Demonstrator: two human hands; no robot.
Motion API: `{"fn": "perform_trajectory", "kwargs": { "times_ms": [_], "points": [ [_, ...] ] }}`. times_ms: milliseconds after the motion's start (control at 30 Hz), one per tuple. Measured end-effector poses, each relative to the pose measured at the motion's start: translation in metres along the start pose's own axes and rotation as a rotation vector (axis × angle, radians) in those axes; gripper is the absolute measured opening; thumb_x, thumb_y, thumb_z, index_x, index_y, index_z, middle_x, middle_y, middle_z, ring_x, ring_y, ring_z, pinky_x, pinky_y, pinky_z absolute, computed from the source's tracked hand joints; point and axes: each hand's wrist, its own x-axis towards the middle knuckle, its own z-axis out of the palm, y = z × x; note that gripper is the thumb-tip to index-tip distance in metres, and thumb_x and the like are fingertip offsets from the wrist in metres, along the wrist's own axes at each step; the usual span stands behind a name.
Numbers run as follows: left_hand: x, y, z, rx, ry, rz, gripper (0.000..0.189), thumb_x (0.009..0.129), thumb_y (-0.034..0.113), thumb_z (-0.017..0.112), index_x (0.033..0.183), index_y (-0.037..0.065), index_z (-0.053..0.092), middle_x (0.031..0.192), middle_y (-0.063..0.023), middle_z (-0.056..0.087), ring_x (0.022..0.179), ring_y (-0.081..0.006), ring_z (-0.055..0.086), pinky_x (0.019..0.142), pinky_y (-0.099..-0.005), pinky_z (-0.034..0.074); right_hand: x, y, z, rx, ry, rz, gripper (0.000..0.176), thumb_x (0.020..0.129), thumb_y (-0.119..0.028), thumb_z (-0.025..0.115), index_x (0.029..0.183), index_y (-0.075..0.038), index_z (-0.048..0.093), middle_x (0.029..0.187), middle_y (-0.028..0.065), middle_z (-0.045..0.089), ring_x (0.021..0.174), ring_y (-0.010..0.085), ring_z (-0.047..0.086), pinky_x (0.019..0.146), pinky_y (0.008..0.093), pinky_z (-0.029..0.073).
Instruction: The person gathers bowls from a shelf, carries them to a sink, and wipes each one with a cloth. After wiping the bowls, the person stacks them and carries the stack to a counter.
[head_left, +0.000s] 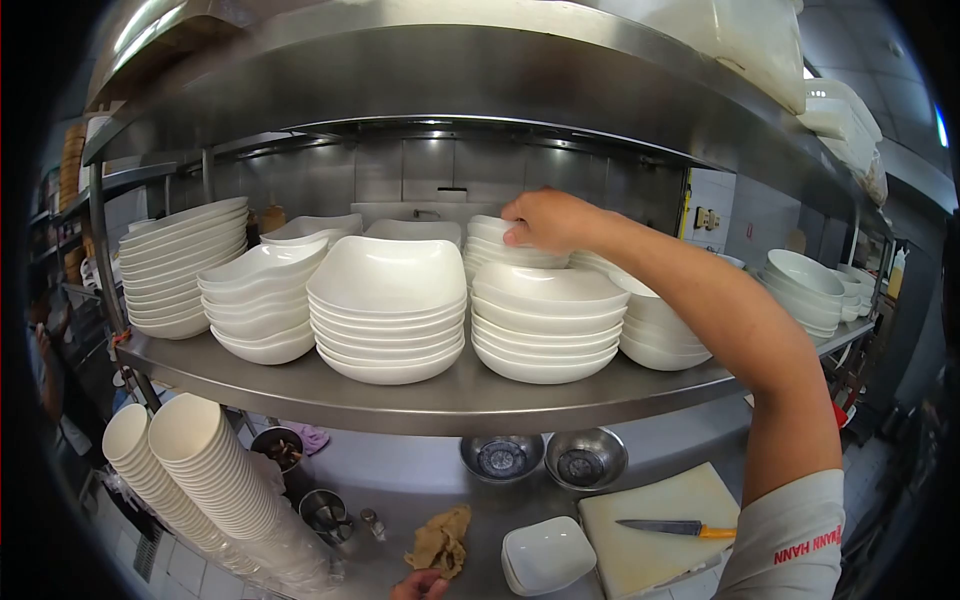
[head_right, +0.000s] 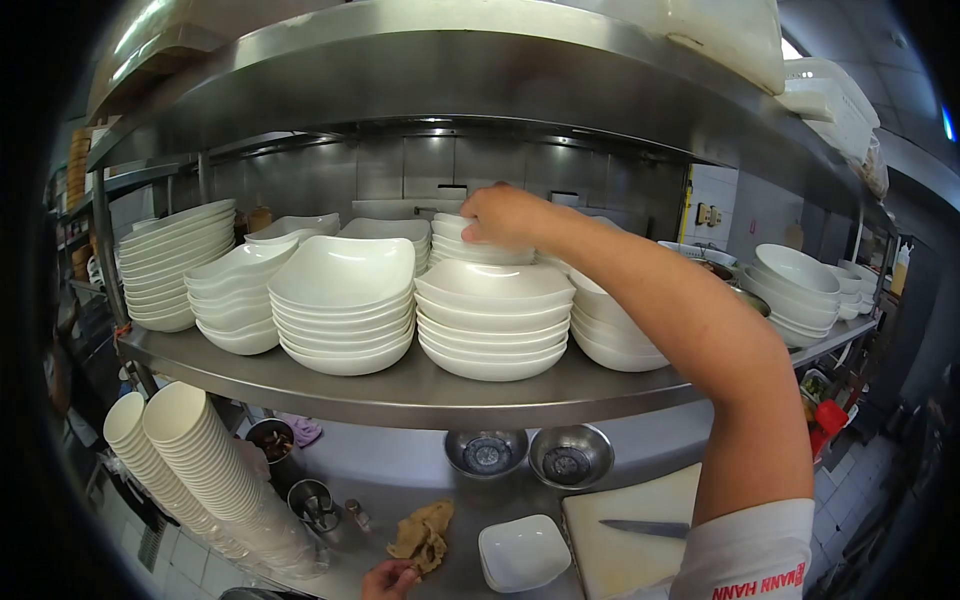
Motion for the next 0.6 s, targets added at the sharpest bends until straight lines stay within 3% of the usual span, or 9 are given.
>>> {"fn": "perform_trajectory", "kwargs": {
  "times_ms": [67,167,233,300,367,400,500,600],
  "points": [
    [-0.003,0.001,0.003,0.024,0.017,0.006,0.029,0.092,0.024,0.067,0.113,0.004,0.067,0.086,-0.0088,0.07,0.079,-0.0169,0.063,0.073,-0.0315,0.051,0.0,-0.003,-0.007,-0.039,-0.037,0.007,0.04,0.092,-0.04,0.062,0.103,-0.003,0.069,0.107,0.0194,0.068,0.101,0.0351,0.064,0.086,0.042,0.05],
    [-0.003,-0.011,0.008,0.023,0.025,0.018,0.031,0.092,0.027,0.068,0.112,0.004,0.066,0.082,-0.0087,0.068,0.076,-0.0163,0.061,0.071,-0.0319,0.05,0.004,-0.023,-0.031,0.089,0.222,-0.035,0.044,0.093,-0.045,0.058,0.096,-0.002,0.068,0.097,0.019,0.069,0.089,0.0348,0.067,0.078,0.0428,0.051],
    [-0.002,-0.017,0.008,0.008,0.011,0.025,0.032,0.092,0.028,0.068,0.112,0.004,0.066,0.079,-0.0088,0.067,0.074,-0.0154,0.059,0.07,-0.0323,0.05,-0.009,-0.064,-0.055,0.204,0.185,-0.138,0.045,0.091,-0.044,0.062,0.113,-0.005,0.068,0.102,0.017,0.071,0.098,0.0319,0.067,0.084,0.0394,0.052],
    [-0.001,-0.015,0.008,0.047,0.003,0.037,0.031,0.091,0.028,0.069,0.111,0.004,0.066,0.077,-0.0085,0.066,0.072,-0.0145,0.057,0.069,-0.0321,0.05,-0.018,-0.104,-0.055,0.163,-0.055,-0.285,0.048,0.089,-0.047,0.063,0.114,-0.006,0.068,0.104,0.0163,0.071,0.1,0.0314,0.067,0.087,0.0382,0.052],
    [-0.001,-0.012,0.01,0.071,-0.006,0.043,0.03,0.091,0.028,0.069,0.11,0.004,0.066,0.076,-0.0078,0.065,0.07,-0.014,0.056,0.067,-0.0319,0.049,-0.032,-0.132,-0.034,0.066,-0.062,-0.392,0.049,0.088,-0.049,0.064,0.113,-0.007,0.07,0.105,0.0171,0.071,0.1,0.0294,0.067,0.087,0.0364,0.052],
    [-0.001,-0.01,0.01,0.08,-0.009,0.046,0.03,0.091,0.028,0.069,0.109,0.004,0.066,0.075,-0.0073,0.064,0.07,-0.0139,0.056,0.067,-0.0319,0.049,-0.033,-0.142,-0.021,0.081,0.065,-0.468,0.044,0.088,-0.045,0.065,0.099,-0.004,0.072,0.091,0.0189,0.071,0.086,0.0269,0.068,0.077,0.0381,0.052],
    [-0.002,-0.004,0.005,0.086,-0.015,0.071,0.028,0.091,0.027,0.069,0.107,0.004,0.066,0.074,-0.0065,0.064,0.068,-0.0139,0.055,0.066,-0.0316,0.049,-0.031,-0.151,-0.04,0.015,-0.302,-0.41,0.042,0.088,-0.041,0.066,0.081,0.001,0.067,0.072,0.0194,0.064,0.069,0.0277,0.063,0.066,0.0421,0.048],
    [-0.006,-0.009,0.004,0.065,-0.008,0.076,0.027,0.091,0.026,0.069,0.107,0.004,0.066,0.074,-0.0061,0.064,0.069,-0.0136,0.056,0.066,-0.0312,0.049,-0.031,-0.148,-0.043,0.128,-0.236,-0.374,0.045,0.088,-0.037,0.066,0.069,0.003,0.057,0.06,0.0188,0.055,0.06,0.0307,0.056,0.061,0.045,0.043]
  ]
}}
